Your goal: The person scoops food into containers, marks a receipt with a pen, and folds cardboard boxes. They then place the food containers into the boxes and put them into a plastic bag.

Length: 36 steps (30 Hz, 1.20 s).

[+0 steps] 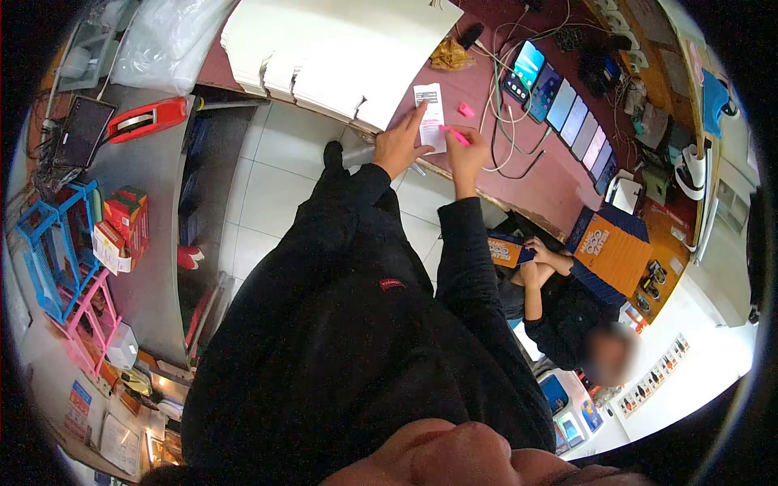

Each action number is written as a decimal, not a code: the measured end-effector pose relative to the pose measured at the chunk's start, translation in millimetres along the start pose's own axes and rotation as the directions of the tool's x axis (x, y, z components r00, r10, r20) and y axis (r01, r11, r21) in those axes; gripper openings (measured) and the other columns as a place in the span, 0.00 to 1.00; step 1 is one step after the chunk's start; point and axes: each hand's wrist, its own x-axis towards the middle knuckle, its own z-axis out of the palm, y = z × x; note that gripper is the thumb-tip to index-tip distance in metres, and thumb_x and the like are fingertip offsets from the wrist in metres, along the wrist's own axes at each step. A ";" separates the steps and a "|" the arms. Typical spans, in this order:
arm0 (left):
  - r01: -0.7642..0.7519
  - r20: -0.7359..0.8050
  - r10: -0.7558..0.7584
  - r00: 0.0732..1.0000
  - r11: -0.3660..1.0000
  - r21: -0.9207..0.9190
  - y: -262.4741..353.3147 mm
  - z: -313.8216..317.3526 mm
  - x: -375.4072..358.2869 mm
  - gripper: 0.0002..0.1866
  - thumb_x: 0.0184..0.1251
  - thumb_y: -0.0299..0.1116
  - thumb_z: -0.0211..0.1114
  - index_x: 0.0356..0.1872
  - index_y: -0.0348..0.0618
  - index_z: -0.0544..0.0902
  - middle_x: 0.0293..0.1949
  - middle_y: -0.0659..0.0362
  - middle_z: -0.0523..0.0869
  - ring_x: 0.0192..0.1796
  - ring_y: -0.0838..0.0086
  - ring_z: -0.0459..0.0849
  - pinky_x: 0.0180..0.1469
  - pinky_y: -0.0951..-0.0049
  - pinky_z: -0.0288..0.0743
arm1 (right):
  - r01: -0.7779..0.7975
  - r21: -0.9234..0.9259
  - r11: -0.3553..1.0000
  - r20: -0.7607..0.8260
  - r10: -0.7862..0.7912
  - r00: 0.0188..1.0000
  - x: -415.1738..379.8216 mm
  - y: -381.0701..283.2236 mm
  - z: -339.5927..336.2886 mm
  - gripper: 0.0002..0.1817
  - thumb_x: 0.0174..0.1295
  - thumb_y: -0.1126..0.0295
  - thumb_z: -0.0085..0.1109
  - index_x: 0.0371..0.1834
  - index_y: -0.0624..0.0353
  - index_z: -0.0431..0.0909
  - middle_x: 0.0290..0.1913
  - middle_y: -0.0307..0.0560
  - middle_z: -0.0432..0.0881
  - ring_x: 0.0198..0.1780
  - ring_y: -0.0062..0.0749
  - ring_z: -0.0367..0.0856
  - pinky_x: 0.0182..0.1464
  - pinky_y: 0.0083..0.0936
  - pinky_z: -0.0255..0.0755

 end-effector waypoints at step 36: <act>-0.095 -0.054 0.099 0.994 0.993 0.070 -3.6 4.4 -0.4 0.55 0.42 0.42 0.75 0.72 0.55 0.49 0.62 0.51 0.70 0.48 0.55 0.82 0.42 0.62 0.79 | 0.035 -0.122 0.992 -0.065 -0.044 0.997 -40.4 -3.7 -11.4 0.13 0.56 0.64 0.65 0.32 0.66 0.83 0.21 0.47 0.82 0.21 0.24 0.80 0.25 0.23 0.72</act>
